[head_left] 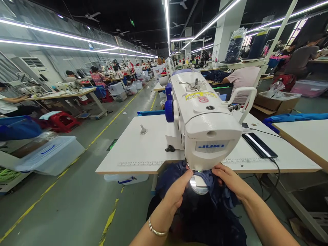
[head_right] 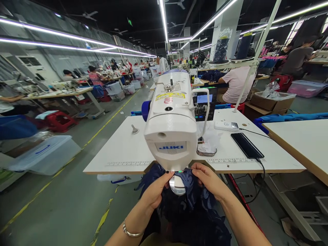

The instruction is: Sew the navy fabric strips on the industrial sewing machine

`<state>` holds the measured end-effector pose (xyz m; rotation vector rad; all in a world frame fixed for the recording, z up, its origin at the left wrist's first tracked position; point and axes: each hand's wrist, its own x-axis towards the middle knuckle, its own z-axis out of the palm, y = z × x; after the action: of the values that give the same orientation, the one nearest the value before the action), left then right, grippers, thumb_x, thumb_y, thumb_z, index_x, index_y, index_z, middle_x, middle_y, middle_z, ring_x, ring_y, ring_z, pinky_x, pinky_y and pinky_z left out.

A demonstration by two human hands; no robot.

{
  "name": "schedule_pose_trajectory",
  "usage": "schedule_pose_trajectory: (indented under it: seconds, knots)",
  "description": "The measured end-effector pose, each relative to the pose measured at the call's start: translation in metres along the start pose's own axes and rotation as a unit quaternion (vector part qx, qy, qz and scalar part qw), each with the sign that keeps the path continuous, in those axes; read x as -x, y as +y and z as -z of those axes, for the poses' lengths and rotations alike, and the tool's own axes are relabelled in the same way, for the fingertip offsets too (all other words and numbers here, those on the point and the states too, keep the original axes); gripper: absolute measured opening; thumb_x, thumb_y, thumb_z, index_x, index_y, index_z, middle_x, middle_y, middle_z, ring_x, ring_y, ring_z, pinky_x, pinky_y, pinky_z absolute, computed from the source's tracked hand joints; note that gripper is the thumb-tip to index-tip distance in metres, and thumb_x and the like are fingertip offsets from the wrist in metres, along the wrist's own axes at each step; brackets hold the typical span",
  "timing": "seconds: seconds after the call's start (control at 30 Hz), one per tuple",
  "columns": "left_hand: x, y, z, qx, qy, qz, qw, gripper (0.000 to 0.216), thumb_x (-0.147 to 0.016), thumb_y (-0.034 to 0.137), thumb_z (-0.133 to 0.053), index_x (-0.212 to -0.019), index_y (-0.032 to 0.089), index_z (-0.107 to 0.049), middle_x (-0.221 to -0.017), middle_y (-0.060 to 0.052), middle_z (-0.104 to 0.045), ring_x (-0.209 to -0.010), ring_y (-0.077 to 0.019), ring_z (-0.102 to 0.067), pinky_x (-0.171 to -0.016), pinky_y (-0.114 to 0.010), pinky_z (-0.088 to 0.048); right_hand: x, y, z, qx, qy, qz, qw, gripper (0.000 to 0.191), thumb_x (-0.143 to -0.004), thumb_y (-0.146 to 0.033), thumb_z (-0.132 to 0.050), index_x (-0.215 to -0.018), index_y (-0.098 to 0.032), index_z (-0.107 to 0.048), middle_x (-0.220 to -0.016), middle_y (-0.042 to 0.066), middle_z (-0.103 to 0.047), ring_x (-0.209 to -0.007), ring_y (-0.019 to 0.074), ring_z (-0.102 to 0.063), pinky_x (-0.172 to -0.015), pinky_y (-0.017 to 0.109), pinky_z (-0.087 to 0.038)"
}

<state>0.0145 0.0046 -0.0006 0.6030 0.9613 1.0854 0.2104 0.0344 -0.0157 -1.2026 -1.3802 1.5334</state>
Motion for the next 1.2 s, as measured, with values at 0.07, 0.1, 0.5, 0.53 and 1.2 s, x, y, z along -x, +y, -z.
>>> schedule_pose_trajectory:
  seconds: [0.07,0.1,0.5,0.53,1.2]
  knots:
    - [0.001,0.001,-0.001,0.004,-0.006,-0.004,1.000,0.031,-0.055,0.046,-0.084,-0.060,0.018,-0.070,-0.057,0.003,-0.061,-0.069,-0.0135,-0.054,-0.082,-0.027,-0.041,0.000,0.001,0.000,0.000,-0.001,-0.003,1.000,0.024,-0.078,-0.045,-0.057,-0.076,-0.022,-0.050,-0.062,-0.006,-0.033,-0.057,0.0122,-0.032,-0.055,0.026,-0.028]
    - [0.001,0.001,-0.001,0.008,-0.012,-0.003,1.000,0.032,-0.054,0.046,-0.084,-0.058,0.018,-0.069,-0.056,0.003,-0.060,-0.068,-0.0132,-0.053,-0.082,-0.027,-0.042,-0.001,0.003,0.001,0.000,0.000,-0.004,1.000,0.024,-0.079,-0.045,-0.057,-0.076,-0.022,-0.050,-0.063,-0.006,-0.033,-0.057,0.0122,-0.031,-0.054,0.026,-0.028]
    - [0.001,0.000,-0.001,0.005,0.025,0.007,1.000,0.042,-0.045,0.048,-0.086,-0.066,0.016,-0.070,-0.063,0.001,-0.064,-0.086,-0.0192,-0.058,-0.088,-0.029,-0.040,-0.005,0.012,0.005,0.009,0.008,0.007,1.000,0.023,-0.083,-0.043,-0.056,-0.077,-0.021,-0.053,-0.067,-0.005,-0.037,-0.059,0.0125,-0.033,-0.055,0.026,-0.030]
    - [0.001,0.000,-0.002,0.006,0.025,0.005,1.000,0.041,-0.046,0.048,-0.086,-0.066,0.016,-0.069,-0.065,0.001,-0.065,-0.087,-0.0194,-0.058,-0.087,-0.029,-0.040,-0.006,0.012,0.005,0.009,0.007,0.008,1.000,0.023,-0.083,-0.043,-0.055,-0.076,-0.021,-0.053,-0.067,-0.005,-0.037,-0.059,0.0126,-0.033,-0.055,0.026,-0.031]
    - [0.004,0.001,-0.002,0.015,0.009,0.014,1.000,0.034,-0.061,0.039,-0.080,-0.084,0.014,-0.075,-0.074,-0.001,-0.069,-0.079,-0.0170,-0.057,-0.081,-0.027,-0.038,0.000,0.006,0.003,0.000,0.008,-0.016,1.000,0.034,-0.075,-0.053,-0.067,-0.077,-0.021,-0.057,-0.060,-0.005,-0.035,-0.056,0.0125,-0.032,-0.052,0.025,-0.030]
